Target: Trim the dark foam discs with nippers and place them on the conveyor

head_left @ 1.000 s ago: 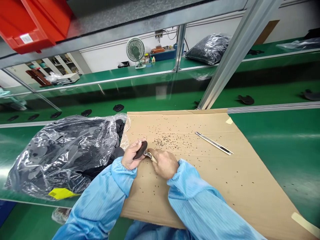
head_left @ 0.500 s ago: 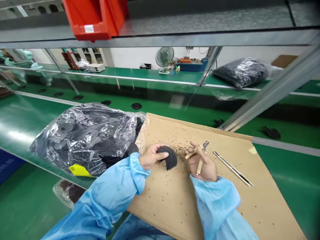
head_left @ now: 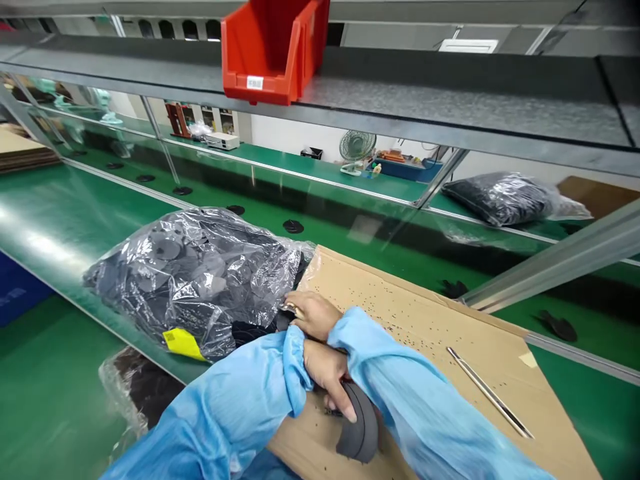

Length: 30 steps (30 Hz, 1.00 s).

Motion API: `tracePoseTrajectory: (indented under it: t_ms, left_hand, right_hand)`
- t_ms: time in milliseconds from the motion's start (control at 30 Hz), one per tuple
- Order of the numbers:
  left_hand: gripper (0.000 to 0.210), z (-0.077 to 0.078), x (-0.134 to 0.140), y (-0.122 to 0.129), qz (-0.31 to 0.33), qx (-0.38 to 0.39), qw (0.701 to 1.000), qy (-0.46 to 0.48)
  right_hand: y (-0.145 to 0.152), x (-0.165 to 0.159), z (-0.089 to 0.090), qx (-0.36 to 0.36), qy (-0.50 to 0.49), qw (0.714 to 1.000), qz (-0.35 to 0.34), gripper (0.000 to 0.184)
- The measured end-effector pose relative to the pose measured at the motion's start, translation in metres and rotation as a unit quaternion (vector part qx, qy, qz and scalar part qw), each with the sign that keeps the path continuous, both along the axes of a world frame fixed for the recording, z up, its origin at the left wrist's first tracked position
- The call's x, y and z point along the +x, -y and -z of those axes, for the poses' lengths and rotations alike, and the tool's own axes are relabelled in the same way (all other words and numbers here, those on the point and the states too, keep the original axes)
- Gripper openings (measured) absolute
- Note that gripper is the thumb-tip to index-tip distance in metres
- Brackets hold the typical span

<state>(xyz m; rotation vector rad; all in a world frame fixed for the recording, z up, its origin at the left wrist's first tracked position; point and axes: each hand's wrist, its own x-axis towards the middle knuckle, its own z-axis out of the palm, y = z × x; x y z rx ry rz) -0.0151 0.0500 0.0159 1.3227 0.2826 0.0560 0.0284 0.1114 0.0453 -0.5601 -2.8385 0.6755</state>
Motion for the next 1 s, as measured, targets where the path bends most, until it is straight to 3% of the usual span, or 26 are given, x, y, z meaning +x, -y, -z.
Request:
tracePoseTrajectory:
  t_ms: [133,267,567,733,833,933,1000]
  left_hand:
    - [0.030,0.008,0.003,-0.009,0.039,0.044,0.998,-0.035]
    - [0.032,0.015,0.006,-0.012,0.073,0.053,0.995,-0.031]
    - [0.045,0.019,0.003,-0.005,-0.010,0.008,0.999,-0.033]
    - [0.049,0.024,0.003,-0.003,-0.052,-0.081,0.995,-0.011]
    - [0.053,0.021,0.002,0.000,-0.136,-0.137,0.981,0.032]
    - [0.052,0.012,0.002,0.004,-0.268,-0.169,0.944,0.091]
    - [0.052,0.007,0.004,0.004,-0.362,-0.170,0.907,0.130]
  right_hand:
    - [0.005,-0.026,0.003,0.041,0.055,0.996,-0.049,0.053]
    - [0.008,-0.027,-0.003,0.084,0.093,0.992,-0.028,0.054]
    - [0.011,-0.008,-0.010,0.038,0.066,0.996,0.055,0.037]
    - [0.017,0.035,-0.016,-0.030,-0.032,0.985,0.166,0.018]
    - [0.018,0.079,-0.014,-0.087,-0.168,0.936,0.297,0.014]
    - [0.020,0.123,-0.003,-0.102,-0.307,0.849,0.418,0.019]
    - [0.024,0.144,0.009,-0.116,-0.378,0.795,0.459,0.022]
